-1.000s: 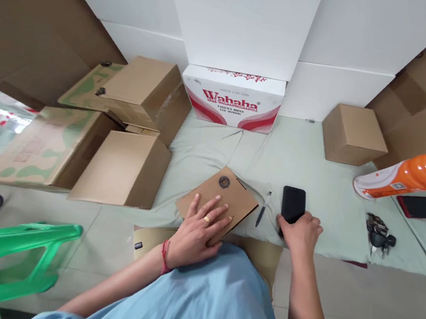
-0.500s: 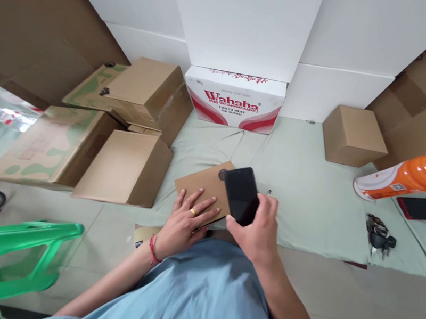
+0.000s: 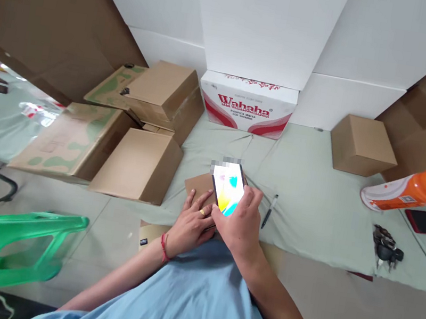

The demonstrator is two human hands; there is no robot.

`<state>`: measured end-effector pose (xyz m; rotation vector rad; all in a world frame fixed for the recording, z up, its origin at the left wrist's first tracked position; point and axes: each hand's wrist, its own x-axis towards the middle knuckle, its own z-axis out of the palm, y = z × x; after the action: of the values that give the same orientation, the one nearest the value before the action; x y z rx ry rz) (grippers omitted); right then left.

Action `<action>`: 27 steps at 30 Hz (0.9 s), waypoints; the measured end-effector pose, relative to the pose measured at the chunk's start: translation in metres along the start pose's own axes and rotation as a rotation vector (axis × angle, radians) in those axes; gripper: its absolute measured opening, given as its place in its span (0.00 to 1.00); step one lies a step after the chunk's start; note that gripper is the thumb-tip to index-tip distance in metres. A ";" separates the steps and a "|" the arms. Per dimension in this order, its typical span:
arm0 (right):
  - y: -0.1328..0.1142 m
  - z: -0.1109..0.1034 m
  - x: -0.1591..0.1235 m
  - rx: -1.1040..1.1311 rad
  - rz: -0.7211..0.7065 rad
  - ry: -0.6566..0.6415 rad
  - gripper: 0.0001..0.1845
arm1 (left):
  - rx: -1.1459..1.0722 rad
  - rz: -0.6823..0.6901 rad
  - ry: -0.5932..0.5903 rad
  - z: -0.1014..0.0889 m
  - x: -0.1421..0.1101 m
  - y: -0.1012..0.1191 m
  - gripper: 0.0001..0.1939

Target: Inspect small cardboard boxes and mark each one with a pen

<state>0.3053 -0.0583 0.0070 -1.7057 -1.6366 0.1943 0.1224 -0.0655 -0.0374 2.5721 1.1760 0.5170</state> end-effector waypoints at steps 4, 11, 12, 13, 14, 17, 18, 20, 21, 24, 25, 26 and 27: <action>0.009 -0.004 0.000 -0.015 0.017 0.011 0.39 | 0.025 0.001 -0.013 -0.001 0.001 0.002 0.27; 0.109 -0.048 0.001 -0.275 0.311 0.006 0.42 | -0.028 -0.015 0.026 -0.004 -0.009 0.005 0.34; 0.128 -0.057 -0.001 -0.336 0.357 -0.016 0.42 | -0.048 -0.042 0.071 -0.004 -0.010 0.003 0.33; 0.146 -0.066 -0.004 -0.396 0.410 -0.047 0.42 | -0.068 -0.091 0.131 -0.005 -0.011 0.000 0.31; 0.163 -0.073 -0.008 -0.449 0.468 -0.079 0.42 | -0.091 -0.161 0.202 -0.005 -0.012 -0.005 0.27; 0.197 -0.089 -0.023 -0.534 0.594 -0.133 0.45 | -0.206 -0.447 0.379 -0.004 -0.008 -0.024 0.21; 0.203 -0.091 -0.028 -0.535 0.613 -0.135 0.46 | -0.254 -0.528 0.400 -0.003 -0.006 -0.031 0.20; 0.211 -0.091 -0.036 -0.505 0.630 -0.120 0.50 | -0.327 -0.632 0.393 0.001 -0.002 -0.043 0.21; 0.213 -0.090 -0.038 -0.481 0.634 -0.103 0.51 | -0.346 -0.655 0.381 0.003 0.000 -0.046 0.23; 0.218 -0.087 -0.042 -0.417 0.630 -0.024 0.53 | -0.347 -0.683 0.373 0.009 0.003 -0.050 0.31; 0.221 -0.087 -0.041 -0.410 0.626 -0.004 0.52 | -0.349 -0.694 0.377 0.010 0.003 -0.049 0.34; 0.224 -0.088 -0.041 -0.414 0.634 0.005 0.50 | -0.356 -0.706 0.380 0.011 0.003 -0.049 0.36; 0.226 -0.090 -0.040 -0.429 0.656 0.003 0.49 | -0.368 -0.717 0.380 0.011 0.002 -0.048 0.38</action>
<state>0.5309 -0.1079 -0.0799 -2.5343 -1.1091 0.1574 0.0958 -0.0344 -0.0650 1.6301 1.7990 0.9450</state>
